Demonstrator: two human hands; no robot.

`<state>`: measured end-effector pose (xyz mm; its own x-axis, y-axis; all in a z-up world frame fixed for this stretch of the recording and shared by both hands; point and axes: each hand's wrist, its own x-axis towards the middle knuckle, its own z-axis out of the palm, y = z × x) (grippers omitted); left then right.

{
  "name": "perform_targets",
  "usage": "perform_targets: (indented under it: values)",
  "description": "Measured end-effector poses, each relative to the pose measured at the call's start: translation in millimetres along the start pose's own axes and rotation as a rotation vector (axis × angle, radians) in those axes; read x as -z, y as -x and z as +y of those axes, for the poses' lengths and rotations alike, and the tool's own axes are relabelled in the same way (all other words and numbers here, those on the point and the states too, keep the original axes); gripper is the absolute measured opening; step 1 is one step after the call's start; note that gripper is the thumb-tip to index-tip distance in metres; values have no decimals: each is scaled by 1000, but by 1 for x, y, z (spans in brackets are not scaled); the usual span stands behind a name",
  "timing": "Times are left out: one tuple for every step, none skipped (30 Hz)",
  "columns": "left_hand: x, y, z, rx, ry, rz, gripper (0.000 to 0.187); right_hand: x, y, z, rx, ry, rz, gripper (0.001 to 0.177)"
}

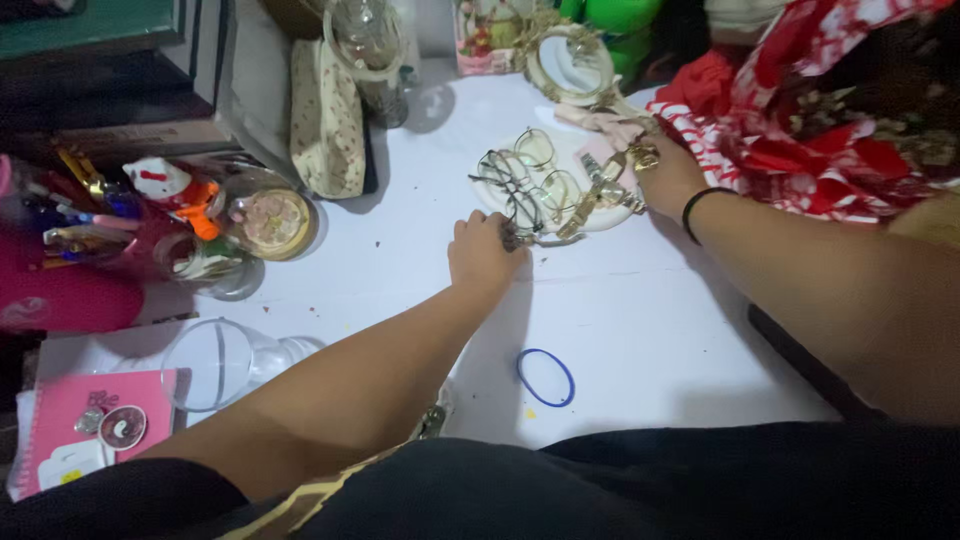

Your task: The person organizes a cluttered desk by moving various items, including cosmetics, jewelry, and stationery, into a drawer and rearranging them on the surface. They handle a pair of scissors, a small pouch, a phone, and eyeglasses, placing some items into a drawer and others back on the desk.

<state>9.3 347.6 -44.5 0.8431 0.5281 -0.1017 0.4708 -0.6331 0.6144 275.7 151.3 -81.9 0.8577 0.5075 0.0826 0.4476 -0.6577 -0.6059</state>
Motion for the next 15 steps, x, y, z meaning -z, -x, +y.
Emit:
perform_targets:
  values:
    - [1, -1, -3, -34, -23, 10, 30, -3, -4, 5, 55, 56, 37, 39]
    - [2, -3, -8, -62, -12, 28, 26, -8, -5, 7, 110, 112, 74, 37]
    - [4, -5, -12, -92, -2, 47, 22, -10, -7, 8, 52, 80, 62, 38]
    - [5, -6, -17, -122, 8, 67, 18, -8, -8, 8, -6, 47, 49, 38]
    - [9, -5, -22, -87, 82, 77, 16, -6, -7, 7, -68, 18, 39, 39]
    - [14, -3, -28, -52, 156, 87, 15, -6, -7, 5, -60, -24, 35, 40]
    - [19, -2, -32, -18, 230, 97, 14, -3, -7, 3, -53, -65, 33, 41]
    - [25, -2, -34, 29, 302, 114, 14, -1, -7, 1, -46, -106, 31, 42]
    - [32, -3, -35, 77, 373, 134, 14, 1, -6, -4, -69, -174, 26, 40]
    - [38, -6, -35, 126, 444, 154, 14, 4, -4, -9, -92, -241, 21, 39]
    - [43, -10, -32, 94, 479, 184, 15, 9, -2, -17, -115, -307, 19, 38]
    - [48, -17, -29, 61, 514, 214, 16, 14, 3, -27, -36, -253, 31, 35]
    - [51, -26, -24, 25, 549, 244, 18, 18, 10, -37, 44, -198, 45, 33]
    - [53, -36, -17, -45, 567, 258, 18, 22, 18, -49, 123, -143, 59, 30]
    - [52, -47, -9, -115, 587, 271, 18, 27, 26, -62, 67, -215, 32, 30]
